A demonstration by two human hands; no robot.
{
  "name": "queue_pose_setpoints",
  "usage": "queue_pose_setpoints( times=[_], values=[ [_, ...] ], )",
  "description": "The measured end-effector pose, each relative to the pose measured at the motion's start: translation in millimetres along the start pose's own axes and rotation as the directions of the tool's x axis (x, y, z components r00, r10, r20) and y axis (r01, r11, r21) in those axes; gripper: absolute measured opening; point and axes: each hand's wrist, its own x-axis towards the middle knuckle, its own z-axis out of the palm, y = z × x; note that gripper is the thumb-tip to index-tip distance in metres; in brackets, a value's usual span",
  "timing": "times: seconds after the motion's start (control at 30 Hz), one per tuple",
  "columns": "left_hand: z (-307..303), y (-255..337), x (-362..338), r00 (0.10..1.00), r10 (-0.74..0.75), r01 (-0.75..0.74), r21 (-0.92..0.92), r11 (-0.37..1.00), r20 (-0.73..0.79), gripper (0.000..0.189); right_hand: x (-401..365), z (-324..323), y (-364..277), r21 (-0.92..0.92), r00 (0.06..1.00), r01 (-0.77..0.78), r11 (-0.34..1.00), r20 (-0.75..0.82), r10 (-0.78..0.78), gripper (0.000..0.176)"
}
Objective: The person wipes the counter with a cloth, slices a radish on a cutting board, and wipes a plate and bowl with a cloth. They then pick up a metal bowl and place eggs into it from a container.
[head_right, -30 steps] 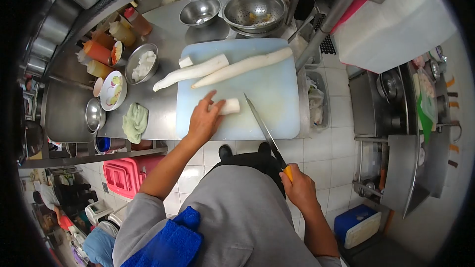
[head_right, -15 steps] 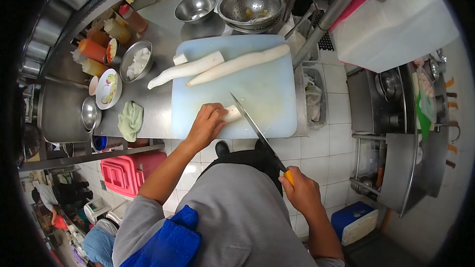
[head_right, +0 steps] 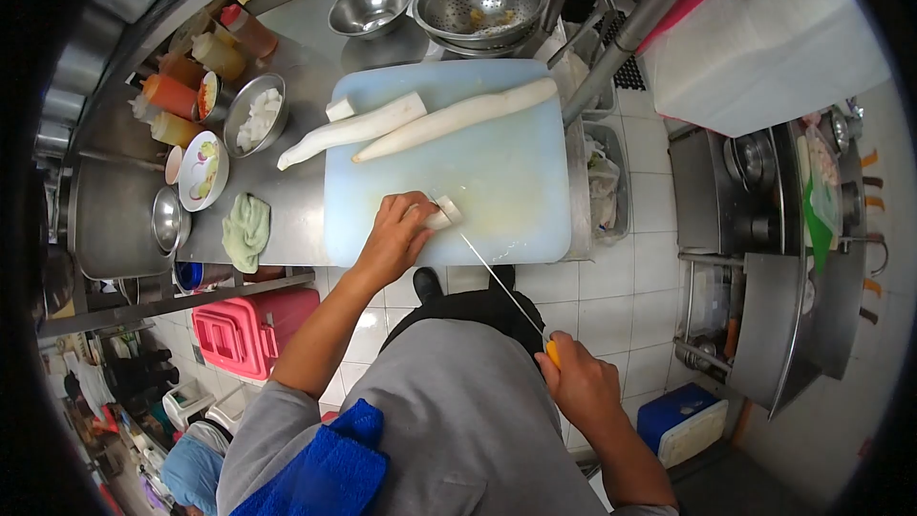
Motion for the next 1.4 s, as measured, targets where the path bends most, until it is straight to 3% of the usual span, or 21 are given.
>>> queue_pose_setpoints(
  times=[0.3,0.47,0.67,0.87,1.0,1.1,1.4],
  values=[
    [2.2,-2.8,-0.1,1.000,0.000,0.000,-0.030,1.000,0.000,0.042,-4.6,-19.5,-15.7,-0.077,0.998,-0.002,0.997,0.066,0.008,0.027],
    [-1.3,-2.9,3.0,1.000,0.007,-0.007,-0.047,0.999,-0.003,0.043,2.3,-26.9,-26.9,-0.158,0.978,-0.024,0.987,0.202,0.056,0.026],
    [0.2,-4.3,2.1,1.000,0.003,-0.004,-0.070,0.998,-0.009,0.043,27.1,-19.3,-28.2,-0.109,0.952,-0.038,0.993,0.300,0.069,0.027],
    [2.7,-2.9,-0.9,0.999,-0.012,0.009,-0.088,0.996,-0.040,0.041,53.9,46.7,2.1,0.011,0.983,0.024,1.000,0.181,-0.026,0.028],
    [3.0,-12.6,-10.2,0.996,0.007,-0.016,-0.115,0.993,-0.085,0.040,52.9,27.8,-4.2,-0.028,0.991,0.051,0.998,0.127,-0.047,0.029],
    [1.0,-16.0,-12.7,0.993,-0.030,0.016,-0.125,0.992,-0.113,0.039,40.9,12.3,-17.9,-0.010,0.997,-0.016,1.000,0.077,0.017,0.028],
    [-6.8,-6.9,-6.3,0.998,-0.055,0.053,-0.065,0.996,-0.026,0.040,10.7,-6.4,-22.1,-0.132,0.987,-0.021,0.991,0.155,0.042,0.027]
  ],
)
